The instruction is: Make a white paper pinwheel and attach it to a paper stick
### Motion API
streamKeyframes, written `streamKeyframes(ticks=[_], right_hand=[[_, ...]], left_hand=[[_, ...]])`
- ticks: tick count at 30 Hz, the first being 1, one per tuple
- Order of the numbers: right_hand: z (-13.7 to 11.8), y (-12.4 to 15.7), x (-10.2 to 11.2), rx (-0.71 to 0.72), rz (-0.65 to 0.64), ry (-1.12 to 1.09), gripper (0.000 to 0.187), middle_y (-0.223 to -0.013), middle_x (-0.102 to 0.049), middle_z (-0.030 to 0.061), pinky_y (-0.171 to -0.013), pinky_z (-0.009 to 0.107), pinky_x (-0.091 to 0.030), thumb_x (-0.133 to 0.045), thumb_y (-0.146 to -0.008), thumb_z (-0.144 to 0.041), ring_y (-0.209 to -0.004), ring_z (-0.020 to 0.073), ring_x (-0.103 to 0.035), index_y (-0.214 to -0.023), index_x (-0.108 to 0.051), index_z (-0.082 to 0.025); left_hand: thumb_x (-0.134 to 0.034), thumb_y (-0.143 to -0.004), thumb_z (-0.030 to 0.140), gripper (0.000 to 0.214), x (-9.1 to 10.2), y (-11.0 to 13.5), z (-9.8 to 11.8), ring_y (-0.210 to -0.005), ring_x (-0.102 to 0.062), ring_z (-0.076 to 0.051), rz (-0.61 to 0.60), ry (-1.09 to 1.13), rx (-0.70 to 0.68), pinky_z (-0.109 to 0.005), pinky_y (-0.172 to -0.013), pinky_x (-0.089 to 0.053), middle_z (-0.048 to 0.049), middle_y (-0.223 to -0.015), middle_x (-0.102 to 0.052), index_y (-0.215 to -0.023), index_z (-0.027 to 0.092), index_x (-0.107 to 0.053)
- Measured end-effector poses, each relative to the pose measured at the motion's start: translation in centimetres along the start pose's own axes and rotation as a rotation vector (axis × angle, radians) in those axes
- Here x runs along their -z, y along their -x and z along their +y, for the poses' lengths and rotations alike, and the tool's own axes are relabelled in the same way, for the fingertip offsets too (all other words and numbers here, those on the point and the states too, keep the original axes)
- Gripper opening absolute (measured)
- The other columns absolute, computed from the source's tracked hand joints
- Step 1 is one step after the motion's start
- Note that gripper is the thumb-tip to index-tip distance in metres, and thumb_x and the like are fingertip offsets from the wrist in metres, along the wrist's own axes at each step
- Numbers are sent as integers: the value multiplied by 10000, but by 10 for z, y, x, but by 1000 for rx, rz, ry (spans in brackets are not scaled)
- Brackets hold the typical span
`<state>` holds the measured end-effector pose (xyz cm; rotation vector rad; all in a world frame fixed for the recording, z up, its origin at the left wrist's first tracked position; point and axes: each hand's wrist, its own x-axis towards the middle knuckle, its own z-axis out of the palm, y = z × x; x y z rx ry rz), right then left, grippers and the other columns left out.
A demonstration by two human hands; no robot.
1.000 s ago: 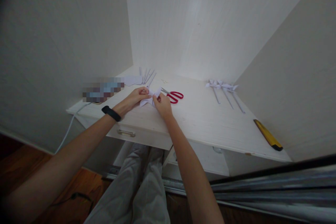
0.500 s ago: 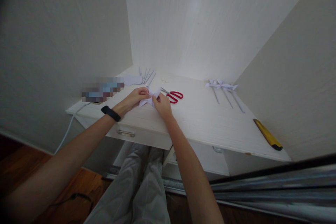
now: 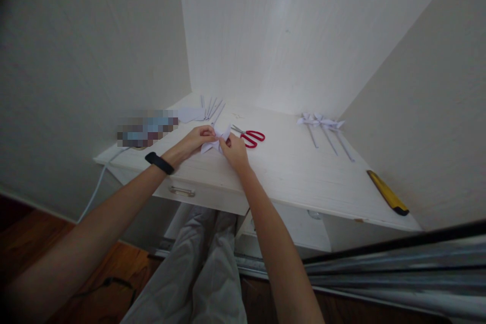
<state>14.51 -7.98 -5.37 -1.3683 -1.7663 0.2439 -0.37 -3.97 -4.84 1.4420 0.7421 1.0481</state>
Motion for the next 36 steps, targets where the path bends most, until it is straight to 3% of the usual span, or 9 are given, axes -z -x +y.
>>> streamKeyframes(ticks=[15,25,36], right_hand=[[-1,0,1,-12,-24,30,207,-611,-538,4,-560,228,-304,-479,-812,-299,-584,114,-459,-692,-548,-144],[-3,0,3,-63,4,-68,205,-600,-521,-10,-554,223,-297,-484,-780,-308,-571,104,-421,-658,-530,-149],[1,-4,-1,-119,28,-127,210,-636,-536,7,-591,235,-338,-486,-753,-321,-624,125,-470,-653,-539,-144]], left_hand=[[-660,-600,143,186,0,-2,-3,-507,-455,-57,3,-14,6,-178,-495,-293,51,-565,-512,-667,150,-487],[-706,-575,206,240,-1,3,2,-538,-499,-75,15,24,4,-180,-509,-312,25,-612,-560,-697,143,-509],[-737,-575,235,294,2,2,-1,-539,-531,-71,24,64,-15,-169,-498,-324,32,-630,-593,-735,156,-503]])
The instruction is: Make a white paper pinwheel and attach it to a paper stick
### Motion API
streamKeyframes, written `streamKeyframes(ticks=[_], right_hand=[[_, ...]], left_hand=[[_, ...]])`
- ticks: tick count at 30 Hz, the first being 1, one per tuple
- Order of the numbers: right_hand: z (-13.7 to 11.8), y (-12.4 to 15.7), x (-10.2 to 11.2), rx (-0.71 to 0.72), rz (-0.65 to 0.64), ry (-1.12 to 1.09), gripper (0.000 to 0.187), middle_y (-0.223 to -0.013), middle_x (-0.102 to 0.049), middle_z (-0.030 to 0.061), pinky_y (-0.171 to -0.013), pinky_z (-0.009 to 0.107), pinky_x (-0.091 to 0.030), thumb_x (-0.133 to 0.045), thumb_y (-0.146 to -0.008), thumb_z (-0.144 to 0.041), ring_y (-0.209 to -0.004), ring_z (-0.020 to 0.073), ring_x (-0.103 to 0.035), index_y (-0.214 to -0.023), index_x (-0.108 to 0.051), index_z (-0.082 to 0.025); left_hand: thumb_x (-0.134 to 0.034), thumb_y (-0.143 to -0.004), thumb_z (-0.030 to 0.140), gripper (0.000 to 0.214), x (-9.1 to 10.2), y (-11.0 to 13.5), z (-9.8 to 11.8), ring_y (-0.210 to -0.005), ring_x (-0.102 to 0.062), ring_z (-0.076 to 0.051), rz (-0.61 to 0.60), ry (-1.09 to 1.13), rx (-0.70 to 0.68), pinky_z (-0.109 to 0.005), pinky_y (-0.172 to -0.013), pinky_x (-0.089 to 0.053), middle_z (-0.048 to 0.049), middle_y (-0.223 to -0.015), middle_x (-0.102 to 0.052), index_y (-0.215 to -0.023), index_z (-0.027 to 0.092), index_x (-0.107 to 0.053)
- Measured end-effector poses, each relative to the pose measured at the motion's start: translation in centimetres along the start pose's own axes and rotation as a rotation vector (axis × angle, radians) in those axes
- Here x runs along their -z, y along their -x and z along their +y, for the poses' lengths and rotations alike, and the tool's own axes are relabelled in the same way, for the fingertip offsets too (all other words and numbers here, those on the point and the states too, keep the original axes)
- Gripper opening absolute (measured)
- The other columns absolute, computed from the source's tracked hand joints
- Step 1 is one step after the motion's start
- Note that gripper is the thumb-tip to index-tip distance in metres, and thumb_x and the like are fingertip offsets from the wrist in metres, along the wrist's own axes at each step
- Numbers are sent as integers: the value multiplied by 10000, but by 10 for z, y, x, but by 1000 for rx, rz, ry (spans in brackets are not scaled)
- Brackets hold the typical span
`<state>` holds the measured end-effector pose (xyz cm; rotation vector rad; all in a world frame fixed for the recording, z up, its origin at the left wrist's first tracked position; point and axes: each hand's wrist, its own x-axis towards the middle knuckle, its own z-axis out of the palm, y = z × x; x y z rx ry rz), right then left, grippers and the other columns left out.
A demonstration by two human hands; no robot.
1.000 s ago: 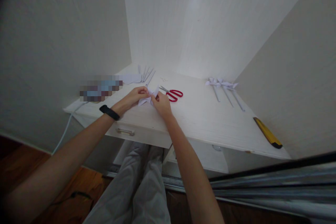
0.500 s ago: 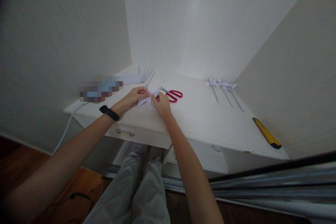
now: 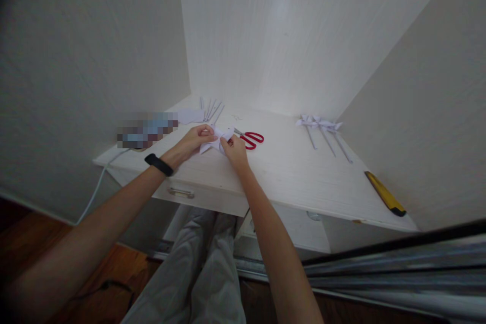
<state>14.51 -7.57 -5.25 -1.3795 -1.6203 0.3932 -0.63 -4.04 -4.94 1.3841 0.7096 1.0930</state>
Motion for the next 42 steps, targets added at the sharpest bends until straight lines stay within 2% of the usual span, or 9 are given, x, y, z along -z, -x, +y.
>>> streamKeyframes(ticks=[5,14,27,42], right_hand=[[1,0,0,-4,1,-76,195,-648,-543,-1,-588,228,-350,-511,-734,-329,-619,119,-461,-679,-551,-146],[13,-3,-6,19,-36,-184,281,-712,-588,16,-628,244,-401,-513,-747,-398,-635,126,-497,-783,-607,-136],[13,-2,-4,22,20,-152,246,-667,-580,11,-602,241,-391,-519,-734,-366,-614,128,-485,-733,-610,-137],[16,-4,-8,9,-38,-200,298,-741,-615,30,-620,250,-406,-495,-768,-408,-660,142,-525,-803,-617,-138]], left_hand=[[-751,-565,259,326,1,0,1,-548,-542,-79,-6,-3,-17,-178,-511,-341,31,-634,-593,-735,159,-492],[-762,-542,262,359,2,-2,-1,-503,-509,-70,37,4,-37,-176,-499,-322,61,-577,-547,-730,167,-472],[-785,-518,275,414,1,-3,-2,-598,-586,-102,14,51,4,-192,-561,-396,30,-662,-607,-757,179,-460],[-766,-549,280,392,1,0,1,-595,-581,-94,43,61,18,-190,-575,-400,23,-682,-624,-775,179,-463]])
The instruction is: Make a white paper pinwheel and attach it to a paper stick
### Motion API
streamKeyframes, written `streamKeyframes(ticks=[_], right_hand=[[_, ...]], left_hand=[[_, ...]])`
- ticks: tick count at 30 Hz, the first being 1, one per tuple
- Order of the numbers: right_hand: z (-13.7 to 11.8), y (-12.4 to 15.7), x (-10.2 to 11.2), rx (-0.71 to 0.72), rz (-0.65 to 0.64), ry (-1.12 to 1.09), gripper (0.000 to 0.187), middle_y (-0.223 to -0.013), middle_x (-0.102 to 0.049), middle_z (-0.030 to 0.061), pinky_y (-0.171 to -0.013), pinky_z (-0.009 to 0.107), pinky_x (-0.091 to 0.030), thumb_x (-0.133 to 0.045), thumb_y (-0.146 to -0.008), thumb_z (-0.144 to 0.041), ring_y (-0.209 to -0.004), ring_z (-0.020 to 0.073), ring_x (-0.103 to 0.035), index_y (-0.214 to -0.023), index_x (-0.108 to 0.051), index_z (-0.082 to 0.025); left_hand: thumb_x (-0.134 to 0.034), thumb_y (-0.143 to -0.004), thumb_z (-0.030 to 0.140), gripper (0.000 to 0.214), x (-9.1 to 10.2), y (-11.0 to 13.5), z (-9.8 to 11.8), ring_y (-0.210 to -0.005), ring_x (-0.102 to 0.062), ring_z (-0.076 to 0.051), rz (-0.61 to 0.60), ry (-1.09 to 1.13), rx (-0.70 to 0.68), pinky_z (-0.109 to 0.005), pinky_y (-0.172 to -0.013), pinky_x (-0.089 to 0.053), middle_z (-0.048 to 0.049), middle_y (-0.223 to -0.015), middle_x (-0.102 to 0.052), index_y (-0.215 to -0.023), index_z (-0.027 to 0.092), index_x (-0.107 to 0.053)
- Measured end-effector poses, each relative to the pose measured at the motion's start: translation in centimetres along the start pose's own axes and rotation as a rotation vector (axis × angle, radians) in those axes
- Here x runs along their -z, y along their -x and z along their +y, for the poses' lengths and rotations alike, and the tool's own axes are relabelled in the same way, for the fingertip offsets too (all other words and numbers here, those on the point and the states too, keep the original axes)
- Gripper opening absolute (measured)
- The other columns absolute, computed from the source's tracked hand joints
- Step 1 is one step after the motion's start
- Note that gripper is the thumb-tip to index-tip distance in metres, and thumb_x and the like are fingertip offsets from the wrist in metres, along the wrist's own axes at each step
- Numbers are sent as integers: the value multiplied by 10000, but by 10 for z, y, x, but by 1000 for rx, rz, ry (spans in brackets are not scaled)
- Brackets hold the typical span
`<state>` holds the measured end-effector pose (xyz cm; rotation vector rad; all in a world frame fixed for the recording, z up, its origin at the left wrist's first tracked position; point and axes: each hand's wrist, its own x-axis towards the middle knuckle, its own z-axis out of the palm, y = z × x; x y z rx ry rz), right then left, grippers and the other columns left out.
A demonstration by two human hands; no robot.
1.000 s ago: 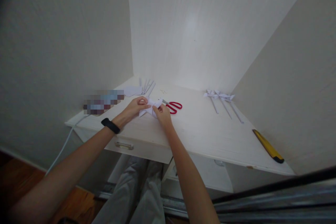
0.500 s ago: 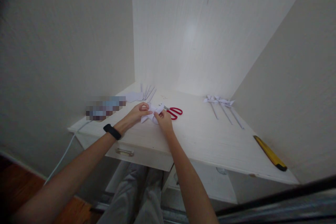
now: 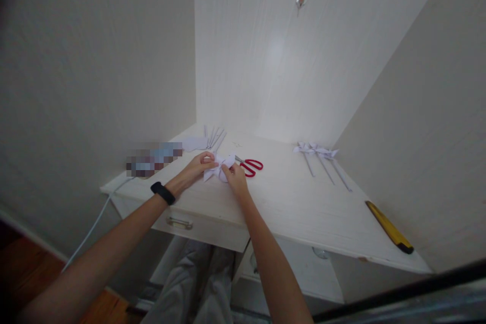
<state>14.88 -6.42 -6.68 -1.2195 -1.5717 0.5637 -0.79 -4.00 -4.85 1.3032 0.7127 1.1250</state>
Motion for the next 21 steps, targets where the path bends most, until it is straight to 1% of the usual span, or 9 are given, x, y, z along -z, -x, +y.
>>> streamKeyframes(ticks=[5,10,14,21], right_hand=[[-2,0,0,-13,-18,-2,285,-692,-599,19,-583,241,-387,-500,-759,-413,-634,144,-519,-771,-606,-149],[-5,-1,-2,-28,-35,-21,242,-708,-618,32,-578,237,-398,-507,-757,-370,-629,141,-531,-760,-603,-147],[-2,-2,-5,-38,-47,-41,237,-727,-626,40,-595,234,-405,-509,-758,-354,-639,137,-538,-773,-609,-140],[7,-9,-8,-69,-56,-41,264,-703,-616,42,-581,239,-398,-491,-757,-363,-616,137,-524,-763,-612,-128]], left_hand=[[-773,-545,300,401,2,1,1,-590,-572,-96,10,-23,2,-193,-567,-395,24,-674,-611,-793,177,-482],[-767,-557,296,379,2,-1,1,-567,-538,-81,6,-53,-2,-179,-538,-360,22,-654,-595,-781,161,-492],[-751,-577,299,336,4,-6,-2,-529,-489,-65,5,-70,-24,-174,-514,-319,37,-613,-557,-755,146,-510],[-741,-589,285,261,7,-8,-5,-593,-502,-79,4,-110,-34,-187,-568,-337,13,-638,-570,-698,110,-580]])
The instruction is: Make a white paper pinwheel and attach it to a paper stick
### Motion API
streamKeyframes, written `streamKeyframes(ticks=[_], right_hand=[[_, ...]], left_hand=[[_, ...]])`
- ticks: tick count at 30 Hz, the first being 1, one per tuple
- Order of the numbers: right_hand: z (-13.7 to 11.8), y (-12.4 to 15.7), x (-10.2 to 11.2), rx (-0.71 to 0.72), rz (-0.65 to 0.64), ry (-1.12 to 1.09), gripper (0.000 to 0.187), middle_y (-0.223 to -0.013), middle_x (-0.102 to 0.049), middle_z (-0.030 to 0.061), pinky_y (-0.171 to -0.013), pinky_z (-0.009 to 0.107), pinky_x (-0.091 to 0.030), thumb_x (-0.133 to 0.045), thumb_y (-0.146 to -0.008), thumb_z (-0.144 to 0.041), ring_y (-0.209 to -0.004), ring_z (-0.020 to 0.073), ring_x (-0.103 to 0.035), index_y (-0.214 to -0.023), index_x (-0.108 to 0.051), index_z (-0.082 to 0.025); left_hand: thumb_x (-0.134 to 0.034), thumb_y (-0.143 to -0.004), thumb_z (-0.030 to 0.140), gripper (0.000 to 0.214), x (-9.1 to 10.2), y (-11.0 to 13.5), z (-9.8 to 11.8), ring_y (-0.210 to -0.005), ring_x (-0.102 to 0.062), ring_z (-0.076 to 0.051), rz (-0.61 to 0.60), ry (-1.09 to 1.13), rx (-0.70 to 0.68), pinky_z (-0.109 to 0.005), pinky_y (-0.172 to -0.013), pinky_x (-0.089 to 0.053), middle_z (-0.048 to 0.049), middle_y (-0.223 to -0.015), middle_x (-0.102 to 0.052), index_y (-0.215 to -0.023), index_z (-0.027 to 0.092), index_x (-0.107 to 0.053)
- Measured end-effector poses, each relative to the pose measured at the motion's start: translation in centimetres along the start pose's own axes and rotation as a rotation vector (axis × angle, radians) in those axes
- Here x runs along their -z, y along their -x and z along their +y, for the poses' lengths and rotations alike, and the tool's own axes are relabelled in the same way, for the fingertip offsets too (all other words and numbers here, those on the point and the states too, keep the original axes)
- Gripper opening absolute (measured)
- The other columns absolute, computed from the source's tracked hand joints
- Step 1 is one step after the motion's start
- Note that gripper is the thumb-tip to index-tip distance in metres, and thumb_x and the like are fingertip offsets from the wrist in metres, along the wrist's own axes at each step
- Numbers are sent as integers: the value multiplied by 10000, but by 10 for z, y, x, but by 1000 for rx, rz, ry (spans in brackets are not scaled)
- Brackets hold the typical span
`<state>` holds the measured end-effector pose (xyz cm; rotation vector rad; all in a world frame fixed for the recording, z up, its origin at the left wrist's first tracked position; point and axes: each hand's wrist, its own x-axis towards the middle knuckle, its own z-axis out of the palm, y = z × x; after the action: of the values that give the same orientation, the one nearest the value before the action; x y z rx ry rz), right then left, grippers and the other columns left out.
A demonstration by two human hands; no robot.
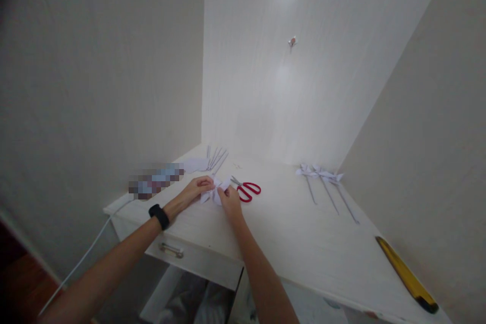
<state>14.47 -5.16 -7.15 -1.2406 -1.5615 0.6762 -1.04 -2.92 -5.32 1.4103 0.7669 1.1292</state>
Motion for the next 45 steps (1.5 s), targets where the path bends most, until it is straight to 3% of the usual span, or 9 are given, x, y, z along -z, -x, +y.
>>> streamKeyframes(ticks=[15,26,31,39,45], right_hand=[[-1,-3,3,-50,69,-113,251,-684,-591,20,-556,225,-365,-528,-691,-354,-607,121,-480,-739,-609,-121],[-9,2,6,-82,33,-214,295,-648,-546,12,-445,201,-348,-520,-708,-422,-539,107,-455,-763,-593,-141],[-6,-7,14,-89,42,-281,336,-642,-519,6,-424,196,-348,-506,-712,-471,-520,97,-442,-786,-554,-147],[-19,-53,45,16,95,-261,347,-624,-476,-13,-495,206,-334,-544,-698,-497,-560,88,-393,-706,-508,-152],[-25,-56,52,66,161,-248,333,-667,-487,-7,-524,210,-361,-469,-800,-479,-595,99,-423,-792,-531,-152]], left_hand=[[-734,-568,296,262,-4,-4,-5,-614,-511,-91,-43,-28,-51,-201,-588,-360,7,-640,-574,-689,115,-589],[-701,-589,314,231,-8,-14,-11,-621,-521,-110,42,-28,-73,-209,-579,-380,-7,-638,-582,-678,128,-597],[-687,-617,309,209,-11,-27,1,-633,-522,-113,1,-61,-80,-207,-577,-381,-15,-657,-585,-688,127,-611],[-669,-666,307,191,-26,-75,34,-673,-533,-110,6,-69,-177,-209,-632,-410,-3,-709,-586,-721,143,-589],[-687,-663,285,198,-38,-87,41,-658,-519,-90,-26,-6,-191,-184,-594,-384,12,-702,-558,-716,140,-563]])
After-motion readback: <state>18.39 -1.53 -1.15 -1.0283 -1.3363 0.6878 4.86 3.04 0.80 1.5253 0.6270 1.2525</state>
